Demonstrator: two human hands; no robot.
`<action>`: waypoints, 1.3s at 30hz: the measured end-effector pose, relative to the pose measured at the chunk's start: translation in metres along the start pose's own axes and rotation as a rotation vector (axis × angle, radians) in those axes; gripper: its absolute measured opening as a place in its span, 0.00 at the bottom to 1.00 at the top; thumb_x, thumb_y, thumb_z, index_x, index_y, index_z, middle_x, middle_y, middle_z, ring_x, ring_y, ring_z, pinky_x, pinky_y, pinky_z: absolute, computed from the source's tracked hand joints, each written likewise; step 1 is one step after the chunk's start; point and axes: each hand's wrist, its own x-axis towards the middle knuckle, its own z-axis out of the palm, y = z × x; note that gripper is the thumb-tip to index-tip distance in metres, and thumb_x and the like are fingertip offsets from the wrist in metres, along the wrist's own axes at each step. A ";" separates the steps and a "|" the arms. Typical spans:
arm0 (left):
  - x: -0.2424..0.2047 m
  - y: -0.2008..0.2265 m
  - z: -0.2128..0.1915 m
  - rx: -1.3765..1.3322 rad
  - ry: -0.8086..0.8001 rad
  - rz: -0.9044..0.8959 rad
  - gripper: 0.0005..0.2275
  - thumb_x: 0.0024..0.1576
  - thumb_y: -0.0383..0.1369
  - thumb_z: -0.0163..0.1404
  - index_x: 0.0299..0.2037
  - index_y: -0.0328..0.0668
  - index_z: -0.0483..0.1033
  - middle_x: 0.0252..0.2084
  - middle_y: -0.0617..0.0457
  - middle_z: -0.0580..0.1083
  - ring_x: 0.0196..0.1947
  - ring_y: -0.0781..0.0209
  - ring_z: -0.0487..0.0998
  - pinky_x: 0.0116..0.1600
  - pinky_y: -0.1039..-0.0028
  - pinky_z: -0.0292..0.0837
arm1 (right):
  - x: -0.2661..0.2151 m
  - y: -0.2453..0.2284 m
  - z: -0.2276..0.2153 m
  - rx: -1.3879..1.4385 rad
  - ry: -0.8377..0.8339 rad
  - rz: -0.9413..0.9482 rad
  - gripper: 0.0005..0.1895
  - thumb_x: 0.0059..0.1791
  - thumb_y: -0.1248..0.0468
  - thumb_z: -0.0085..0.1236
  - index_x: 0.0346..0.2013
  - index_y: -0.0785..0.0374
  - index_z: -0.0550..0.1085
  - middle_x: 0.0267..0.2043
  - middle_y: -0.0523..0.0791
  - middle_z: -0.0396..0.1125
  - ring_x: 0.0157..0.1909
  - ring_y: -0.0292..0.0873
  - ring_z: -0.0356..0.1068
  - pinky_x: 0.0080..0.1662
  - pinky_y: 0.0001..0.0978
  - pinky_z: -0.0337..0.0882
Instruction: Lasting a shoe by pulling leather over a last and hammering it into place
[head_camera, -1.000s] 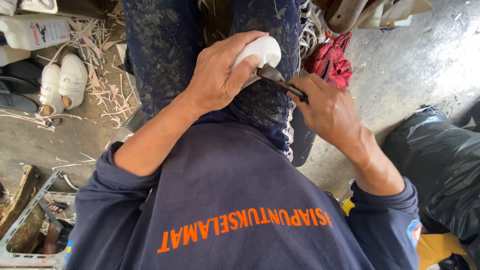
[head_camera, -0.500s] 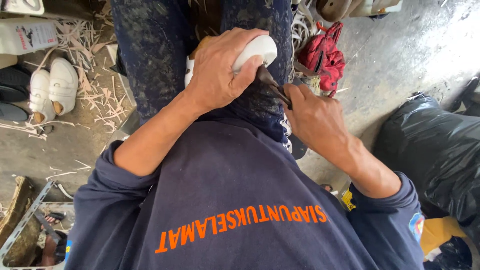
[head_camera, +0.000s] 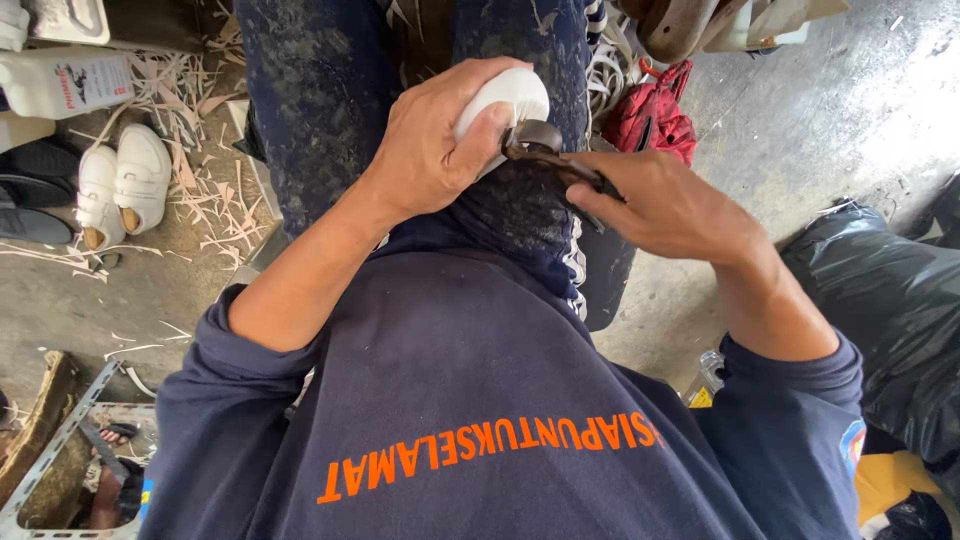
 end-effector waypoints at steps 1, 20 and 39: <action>0.000 0.000 0.001 0.002 -0.001 -0.001 0.22 0.70 0.44 0.33 0.61 0.35 0.70 0.57 0.45 0.77 0.54 0.47 0.79 0.56 0.61 0.71 | 0.002 0.000 -0.005 0.002 0.000 -0.002 0.21 0.59 0.57 0.44 0.64 0.62 0.71 0.23 0.47 0.66 0.19 0.44 0.62 0.28 0.40 0.60; 0.006 0.001 0.000 -0.022 -0.030 -0.008 0.22 0.71 0.44 0.32 0.60 0.33 0.70 0.53 0.43 0.76 0.52 0.46 0.79 0.55 0.61 0.70 | -0.001 0.014 0.056 -0.042 0.379 -0.058 0.13 0.60 0.63 0.51 0.50 0.73 0.73 0.32 0.50 0.72 0.24 0.45 0.70 0.25 0.41 0.69; -0.007 0.001 0.011 0.022 -0.068 -0.005 0.22 0.65 0.48 0.44 0.55 0.36 0.76 0.52 0.46 0.77 0.51 0.50 0.80 0.53 0.63 0.70 | -0.008 -0.009 0.083 0.294 0.249 0.101 0.14 0.60 0.60 0.44 0.42 0.64 0.76 0.25 0.41 0.74 0.28 0.35 0.76 0.37 0.29 0.72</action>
